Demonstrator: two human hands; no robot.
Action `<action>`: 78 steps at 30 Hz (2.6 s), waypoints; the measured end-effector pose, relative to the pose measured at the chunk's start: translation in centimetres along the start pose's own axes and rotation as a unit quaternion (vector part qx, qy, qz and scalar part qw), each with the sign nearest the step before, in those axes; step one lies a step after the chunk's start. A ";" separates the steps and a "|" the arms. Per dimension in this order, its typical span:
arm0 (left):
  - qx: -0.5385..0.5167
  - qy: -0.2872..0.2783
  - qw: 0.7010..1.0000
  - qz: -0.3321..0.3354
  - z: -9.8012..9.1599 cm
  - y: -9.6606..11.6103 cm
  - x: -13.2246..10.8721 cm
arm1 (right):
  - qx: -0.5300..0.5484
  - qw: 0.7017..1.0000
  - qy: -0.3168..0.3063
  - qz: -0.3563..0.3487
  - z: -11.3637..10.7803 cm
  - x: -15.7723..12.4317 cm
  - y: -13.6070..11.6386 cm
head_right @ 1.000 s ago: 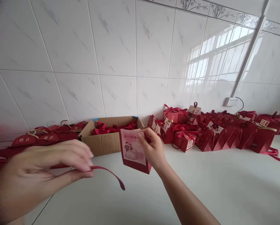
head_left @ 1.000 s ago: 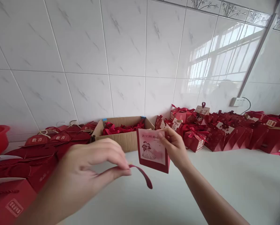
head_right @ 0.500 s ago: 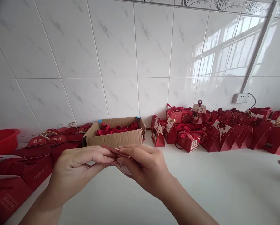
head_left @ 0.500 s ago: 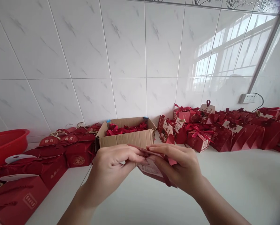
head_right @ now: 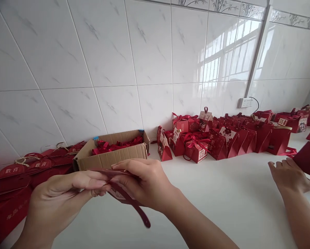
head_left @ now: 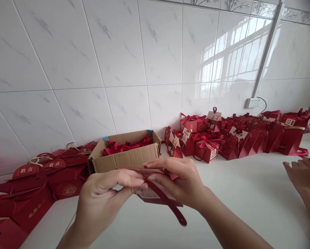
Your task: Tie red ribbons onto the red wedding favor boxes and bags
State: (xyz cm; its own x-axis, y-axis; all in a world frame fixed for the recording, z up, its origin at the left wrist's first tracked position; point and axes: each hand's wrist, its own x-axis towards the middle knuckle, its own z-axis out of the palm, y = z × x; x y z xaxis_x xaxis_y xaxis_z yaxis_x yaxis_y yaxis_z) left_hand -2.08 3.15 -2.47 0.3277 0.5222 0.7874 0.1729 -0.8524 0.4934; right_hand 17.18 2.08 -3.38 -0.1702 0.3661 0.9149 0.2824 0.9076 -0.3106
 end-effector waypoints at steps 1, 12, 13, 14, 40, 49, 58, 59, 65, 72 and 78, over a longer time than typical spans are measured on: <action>0.000 0.002 1.000 0.000 0.1 -0.1 0.0 | 0.004 1.000 -0.005 0.004 -0.1 0.0 0.1; -0.085 -0.014 0.994 -0.069 0.9 0.8 0.3 | 0.017 0.999 -0.035 -0.023 -0.3 -0.3 0.8; -0.103 -0.016 0.991 -0.084 1.0 0.9 0.3 | 0.019 0.999 -0.037 -0.027 -0.4 -0.3 0.8; -0.122 -0.021 0.987 -0.099 1.1 1.0 0.4 | 0.020 0.999 -0.038 -0.030 -0.4 -0.2 0.9; 0.091 0.002 0.996 -0.009 0.3 1.7 0.0 | -0.013 0.999 -0.029 0.017 -0.7 -0.5 -0.2; 0.119 0.037 0.992 -0.017 0.5 1.7 -0.2 | 0.006 0.999 -0.033 0.019 -0.5 -0.5 -0.4; 0.261 0.128 0.957 0.001 0.6 2.2 -0.2 | 0.044 0.995 -0.089 0.008 -1.3 -0.3 -0.2; 0.251 0.118 0.961 0.000 0.6 2.3 -0.1 | 0.053 0.994 -0.092 0.006 -1.4 -0.2 -0.1; 0.071 -0.007 0.993 -0.091 0.8 2.2 0.6 | 0.121 0.990 -0.074 0.007 -1.0 -0.1 0.1; 0.058 0.032 0.982 -0.179 0.8 1.7 0.8 | 0.050 0.997 0.013 0.064 0.1 -0.5 0.6; 0.138 0.118 0.969 -0.167 -0.2 0.9 1.2 | -0.137 0.989 0.054 0.023 0.2 -0.5 -0.1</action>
State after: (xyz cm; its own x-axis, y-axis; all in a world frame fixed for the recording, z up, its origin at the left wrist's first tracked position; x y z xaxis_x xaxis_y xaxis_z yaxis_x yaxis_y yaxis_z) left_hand -1.75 3.02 -1.05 -0.0049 0.7344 0.6787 0.4856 -0.5916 0.6436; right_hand 17.05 1.88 -3.86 -0.0542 0.3686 0.9280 0.5353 0.7953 -0.2847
